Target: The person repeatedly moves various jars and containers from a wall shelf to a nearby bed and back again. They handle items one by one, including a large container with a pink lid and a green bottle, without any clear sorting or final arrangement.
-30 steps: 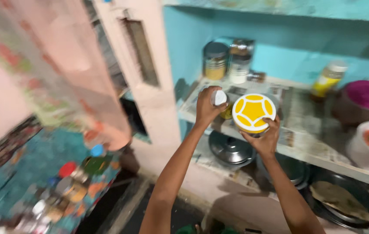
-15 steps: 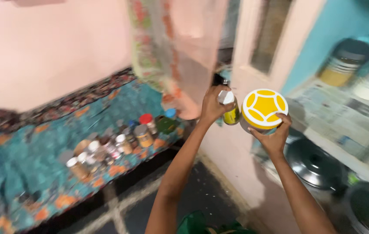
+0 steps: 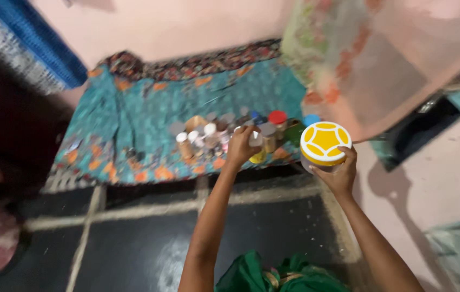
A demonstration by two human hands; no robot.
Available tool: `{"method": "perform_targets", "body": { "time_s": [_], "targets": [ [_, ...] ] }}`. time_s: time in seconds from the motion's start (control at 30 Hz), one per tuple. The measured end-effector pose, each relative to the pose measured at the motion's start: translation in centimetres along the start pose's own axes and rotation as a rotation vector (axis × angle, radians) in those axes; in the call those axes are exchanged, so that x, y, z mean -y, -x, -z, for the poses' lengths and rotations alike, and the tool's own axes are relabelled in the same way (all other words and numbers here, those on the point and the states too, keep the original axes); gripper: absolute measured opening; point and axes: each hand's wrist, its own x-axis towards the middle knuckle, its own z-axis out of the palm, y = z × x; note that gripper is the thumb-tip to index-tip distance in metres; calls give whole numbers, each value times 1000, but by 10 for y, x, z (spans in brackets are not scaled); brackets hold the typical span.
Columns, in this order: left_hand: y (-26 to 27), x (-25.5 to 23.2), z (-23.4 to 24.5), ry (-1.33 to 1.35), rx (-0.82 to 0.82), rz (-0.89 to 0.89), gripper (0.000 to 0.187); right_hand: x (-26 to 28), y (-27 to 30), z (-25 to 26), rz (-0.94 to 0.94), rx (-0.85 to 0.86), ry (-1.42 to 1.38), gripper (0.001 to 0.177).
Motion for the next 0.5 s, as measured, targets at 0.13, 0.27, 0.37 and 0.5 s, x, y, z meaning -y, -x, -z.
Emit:
{"method": "perform_targets", "body": {
  "time_s": [0.13, 0.27, 0.37, 0.5],
  "targets": [
    [36, 76, 40, -99, -87, 160, 57, -12, 4, -71, -49, 91, -86, 98],
    [62, 124, 58, -200, -118, 315, 58, -37, 0, -131, -47, 139, -94, 99],
    [65, 159, 54, -197, -109, 424, 57, -68, -5, -177, -88, 175, -45, 101],
    [41, 218, 25, -165, -104, 437, 59, -124, -17, -238, -194, 216, -5, 101]
  ]
}}
